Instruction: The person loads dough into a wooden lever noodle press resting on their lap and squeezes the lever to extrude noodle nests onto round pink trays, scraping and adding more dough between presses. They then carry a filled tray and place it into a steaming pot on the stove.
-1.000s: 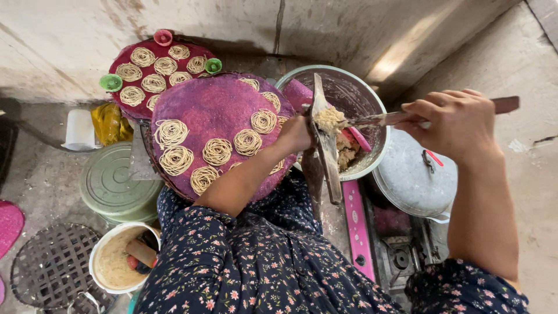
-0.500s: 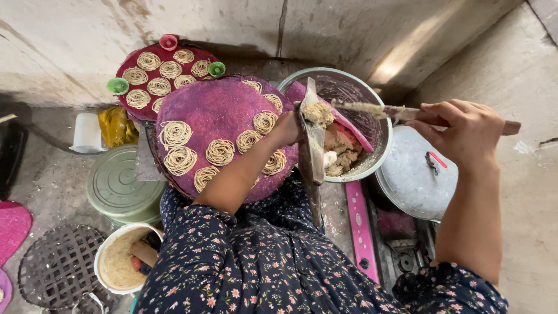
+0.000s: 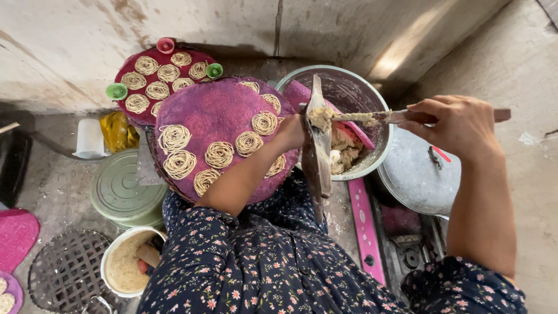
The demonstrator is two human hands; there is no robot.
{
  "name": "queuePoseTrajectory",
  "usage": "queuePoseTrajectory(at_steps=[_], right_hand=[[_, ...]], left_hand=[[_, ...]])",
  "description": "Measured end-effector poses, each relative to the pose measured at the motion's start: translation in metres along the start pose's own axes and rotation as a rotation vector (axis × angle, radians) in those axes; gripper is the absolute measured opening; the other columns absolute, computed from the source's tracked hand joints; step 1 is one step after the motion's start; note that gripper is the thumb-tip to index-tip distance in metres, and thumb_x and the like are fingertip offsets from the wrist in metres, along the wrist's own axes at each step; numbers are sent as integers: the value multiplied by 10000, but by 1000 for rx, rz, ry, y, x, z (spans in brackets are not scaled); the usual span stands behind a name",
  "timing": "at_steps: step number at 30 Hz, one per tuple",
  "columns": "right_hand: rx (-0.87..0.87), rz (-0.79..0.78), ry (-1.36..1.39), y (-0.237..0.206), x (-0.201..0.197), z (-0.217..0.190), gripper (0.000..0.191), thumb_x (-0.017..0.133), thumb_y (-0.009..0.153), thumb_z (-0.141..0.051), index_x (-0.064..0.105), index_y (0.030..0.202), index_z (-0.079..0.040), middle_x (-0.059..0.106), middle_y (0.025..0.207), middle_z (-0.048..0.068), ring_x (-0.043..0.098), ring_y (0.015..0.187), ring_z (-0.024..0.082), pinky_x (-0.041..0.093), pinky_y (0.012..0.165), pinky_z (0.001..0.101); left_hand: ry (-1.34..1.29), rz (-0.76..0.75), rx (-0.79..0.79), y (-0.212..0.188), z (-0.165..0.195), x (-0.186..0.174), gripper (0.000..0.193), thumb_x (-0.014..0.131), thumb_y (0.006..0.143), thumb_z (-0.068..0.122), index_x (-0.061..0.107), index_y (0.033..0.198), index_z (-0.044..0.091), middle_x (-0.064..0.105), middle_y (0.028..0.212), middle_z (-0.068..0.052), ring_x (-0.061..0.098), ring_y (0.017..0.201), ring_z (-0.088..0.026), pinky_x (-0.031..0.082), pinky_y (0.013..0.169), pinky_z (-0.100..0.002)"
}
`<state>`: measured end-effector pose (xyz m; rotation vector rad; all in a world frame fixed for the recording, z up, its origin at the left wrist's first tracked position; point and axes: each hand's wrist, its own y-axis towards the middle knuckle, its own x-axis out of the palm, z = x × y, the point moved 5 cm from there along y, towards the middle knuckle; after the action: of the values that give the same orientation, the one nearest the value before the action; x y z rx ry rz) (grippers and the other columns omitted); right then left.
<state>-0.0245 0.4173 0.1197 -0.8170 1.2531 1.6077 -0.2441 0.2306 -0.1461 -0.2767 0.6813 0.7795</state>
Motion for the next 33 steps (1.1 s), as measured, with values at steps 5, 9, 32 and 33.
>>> queuePoseTrajectory(at_steps=[5,9,32,33], right_hand=[[-112,-150,-238,23,-8,-33,318,693,920,-627,808,981,-337,743,833,-114,713,766,93,517,650,260],[-281,-93,-220,32,16,-80,291,662,919,-582,775,930,-314,730,849,-107,731,835,97,544,734,267],[94,-623,-201,29,-9,-20,510,463,963,-721,807,1096,-368,791,898,-38,750,826,208,580,632,358],[90,-663,-209,32,-4,-27,514,442,969,-719,807,1086,-376,793,903,-53,751,839,194,580,632,352]], left_hand=[[132,-45,-32,-15,20,10,182,676,780,72,747,908,-36,727,931,-272,737,888,-413,594,817,-469],[88,-17,34,-19,29,16,177,680,791,93,764,904,-16,731,928,-275,722,908,-427,570,856,-484],[106,-68,-63,-22,40,8,207,697,829,160,749,925,-15,742,897,-240,755,827,-363,600,775,-443],[97,-70,-63,-24,42,9,203,693,829,157,752,920,-14,743,894,-235,756,828,-357,603,784,-437]])
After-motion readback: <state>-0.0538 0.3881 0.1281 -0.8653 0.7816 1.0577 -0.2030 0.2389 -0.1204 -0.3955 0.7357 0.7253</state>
